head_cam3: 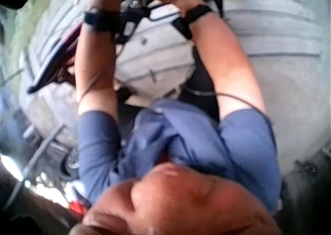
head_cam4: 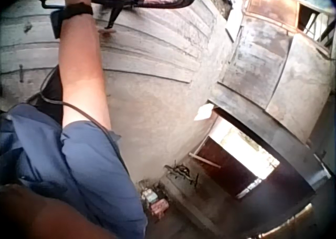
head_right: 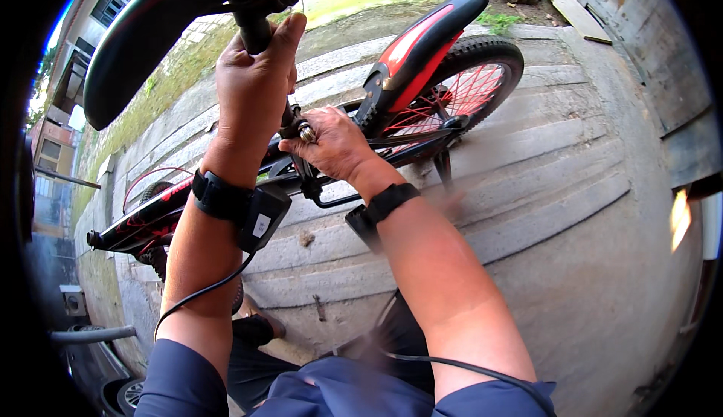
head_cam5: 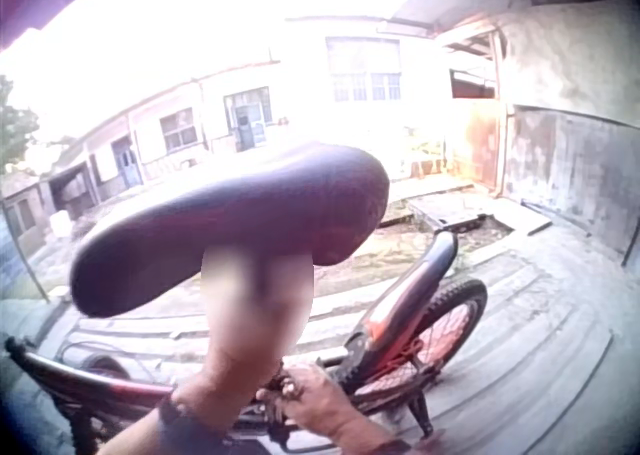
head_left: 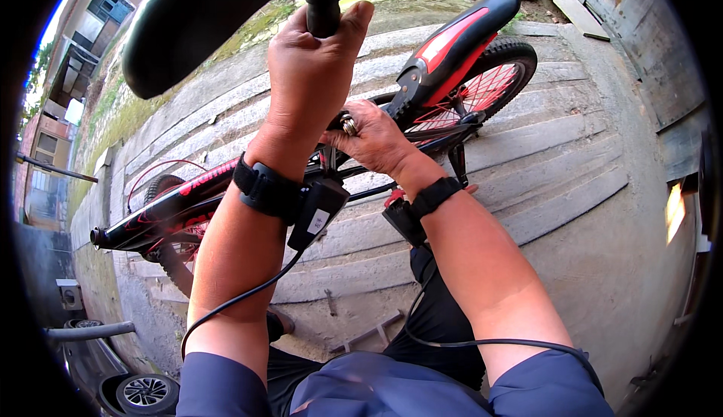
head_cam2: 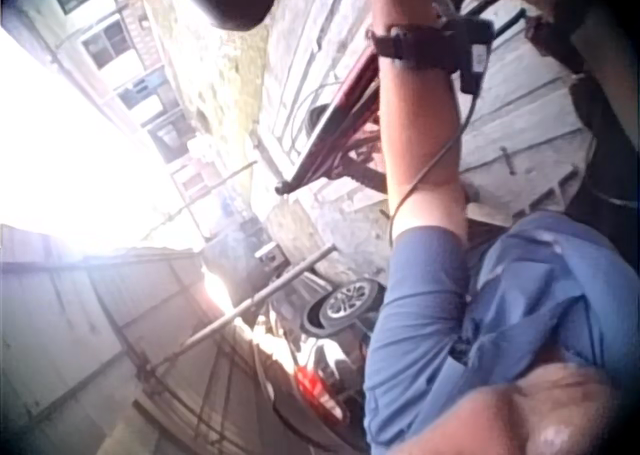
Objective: The person is repairing a bicycle by first adjusting the front wheel and brake cables. They then remove the seat post and saddle from the frame, inspect the components, and reinsert the seat post into the frame, tightening the clamp to secure it.
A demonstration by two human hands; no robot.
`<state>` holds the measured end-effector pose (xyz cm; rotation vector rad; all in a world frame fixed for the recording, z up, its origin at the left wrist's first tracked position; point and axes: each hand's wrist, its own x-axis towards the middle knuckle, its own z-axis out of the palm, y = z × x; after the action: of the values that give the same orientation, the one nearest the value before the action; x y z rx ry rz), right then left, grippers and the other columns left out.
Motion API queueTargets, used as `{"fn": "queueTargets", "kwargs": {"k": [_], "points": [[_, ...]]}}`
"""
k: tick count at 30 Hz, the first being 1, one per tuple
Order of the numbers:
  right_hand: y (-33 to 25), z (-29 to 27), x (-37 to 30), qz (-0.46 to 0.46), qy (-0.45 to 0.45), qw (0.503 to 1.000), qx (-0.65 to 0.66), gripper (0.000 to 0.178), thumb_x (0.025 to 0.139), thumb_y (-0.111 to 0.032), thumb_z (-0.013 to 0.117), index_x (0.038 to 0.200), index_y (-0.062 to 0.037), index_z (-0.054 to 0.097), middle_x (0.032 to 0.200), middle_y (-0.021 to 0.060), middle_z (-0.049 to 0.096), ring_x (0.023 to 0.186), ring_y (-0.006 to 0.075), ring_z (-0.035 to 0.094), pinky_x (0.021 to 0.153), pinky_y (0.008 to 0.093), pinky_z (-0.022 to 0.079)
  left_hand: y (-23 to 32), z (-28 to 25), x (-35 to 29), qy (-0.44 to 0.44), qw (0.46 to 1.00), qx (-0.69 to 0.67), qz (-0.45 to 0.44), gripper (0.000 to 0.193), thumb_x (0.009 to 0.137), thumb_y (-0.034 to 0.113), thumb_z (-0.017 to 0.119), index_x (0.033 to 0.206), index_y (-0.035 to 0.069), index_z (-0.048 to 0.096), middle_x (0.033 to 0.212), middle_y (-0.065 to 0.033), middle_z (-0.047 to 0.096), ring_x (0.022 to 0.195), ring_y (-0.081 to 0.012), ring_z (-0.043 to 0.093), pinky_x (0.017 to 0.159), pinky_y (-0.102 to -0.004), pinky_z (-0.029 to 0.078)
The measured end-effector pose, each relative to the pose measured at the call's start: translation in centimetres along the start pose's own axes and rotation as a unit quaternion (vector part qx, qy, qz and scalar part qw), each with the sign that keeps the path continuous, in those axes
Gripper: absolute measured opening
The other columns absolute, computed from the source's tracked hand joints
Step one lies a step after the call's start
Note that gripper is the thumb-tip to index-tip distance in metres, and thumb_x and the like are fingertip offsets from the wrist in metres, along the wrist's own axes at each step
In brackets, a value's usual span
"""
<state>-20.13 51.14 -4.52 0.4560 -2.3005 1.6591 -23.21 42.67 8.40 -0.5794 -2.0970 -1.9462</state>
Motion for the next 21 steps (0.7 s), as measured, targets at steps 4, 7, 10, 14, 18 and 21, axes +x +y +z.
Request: {"fn": "queueTargets", "kwargs": {"k": [4, 7, 10, 14, 18, 21], "points": [[0.2, 0.0, 0.2, -0.015, -0.003, 1.0, -0.013, 0.04, 0.08, -0.046, 0.079, 0.093, -0.0087, 0.072, 0.089, 0.0146, 0.069, 0.091, 0.0387, 0.061, 0.086, 0.0459, 0.048, 0.2, -0.3, 0.4, -0.035, 0.999, -0.009, -0.023, 0.026, 0.095, 0.025, 0.072, 0.078, 0.011, 0.058, 0.055, 0.004, 0.048, 0.047, -0.0049, 0.044, 0.046, -0.0236, 0.033], [0.2, 0.0, 0.0, -0.017, -0.002, 0.999, -0.037, 0.04, 0.08, -0.047, 0.078, 0.094, -0.0094, 0.072, 0.088, 0.0141, 0.068, 0.092, 0.0381, 0.061, 0.087, 0.0458, 0.047, 1.0, -2.0, 1.3, -0.181, 0.978, -0.054, -0.088, 0.028, 0.096, 0.023, 0.069, 0.076, 0.012, 0.054, 0.055, 0.0041, 0.046, 0.046, -0.006, 0.044, 0.046, -0.0246, 0.034], [0.1, 0.4, -0.1, -0.022, 0.003, 1.0, -0.02, 0.04, 0.08, -0.046, 0.078, 0.094, -0.0095, 0.072, 0.089, 0.0138, 0.068, 0.093, 0.0379, 0.06, 0.087, 0.0452, 0.047, 0.7, -3.8, 2.7, -0.32, 0.934, -0.114, -0.11, 0.029, 0.097, 0.021, 0.067, 0.075, 0.012, 0.05, 0.055, 0.0042, 0.043, 0.044, -0.0071, 0.041, 0.046, -0.0254, 0.033], [-0.3, 0.3, -0.1, -0.015, -0.009, 0.999, -0.032, 0.039, 0.08, -0.045, 0.079, 0.095, -0.01, 0.071, 0.091, 0.0127, 0.067, 0.094, 0.0371, 0.06, 0.088, 0.0451, 0.047, -0.2, -4.6, 3.8, -0.403, 0.889, -0.189, -0.107, 0.029, 0.096, 0.021, 0.066, 0.076, 0.011, 0.049, 0.056, 0.0041, 0.043, 0.044, -0.0073, 0.039, 0.045, -0.0264, 0.032], [0.8, 0.6, -0.3, -0.025, 0.009, 0.998, -0.055, 0.039, 0.08, -0.045, 0.079, 0.095, -0.0107, 0.07, 0.091, 0.012, 0.067, 0.095, 0.0368, 0.059, 0.088, 0.0449, 0.047, 0.8, -3.2, 2.0, -0.272, 0.953, -0.085, -0.104, 0.029, 0.095, 0.023, 0.07, 0.076, 0.01, 0.053, 0.055, 0.0043, 0.045, 0.046, -0.006, 0.04, 0.045, -0.0255, 0.031], [0.1, 0.7, -0.5, -0.03, 0.002, 0.998, -0.062, 0.036, 0.083, -0.037, 0.081, 0.099, -0.0072, 0.069, 0.093, 0.0122, 0.065, 0.094, 0.0334, 0.058, 0.086, 0.0432, 0.048, 0.8, -2.8, 0.8, -0.163, 0.982, -0.039, -0.086, 0.029, 0.092, 0.028, 0.076, 0.078, 0.008, 0.06, 0.058, 0.0065, 0.049, 0.051, -0.0024, 0.043, 0.047, -0.0235, 0.033]]}}
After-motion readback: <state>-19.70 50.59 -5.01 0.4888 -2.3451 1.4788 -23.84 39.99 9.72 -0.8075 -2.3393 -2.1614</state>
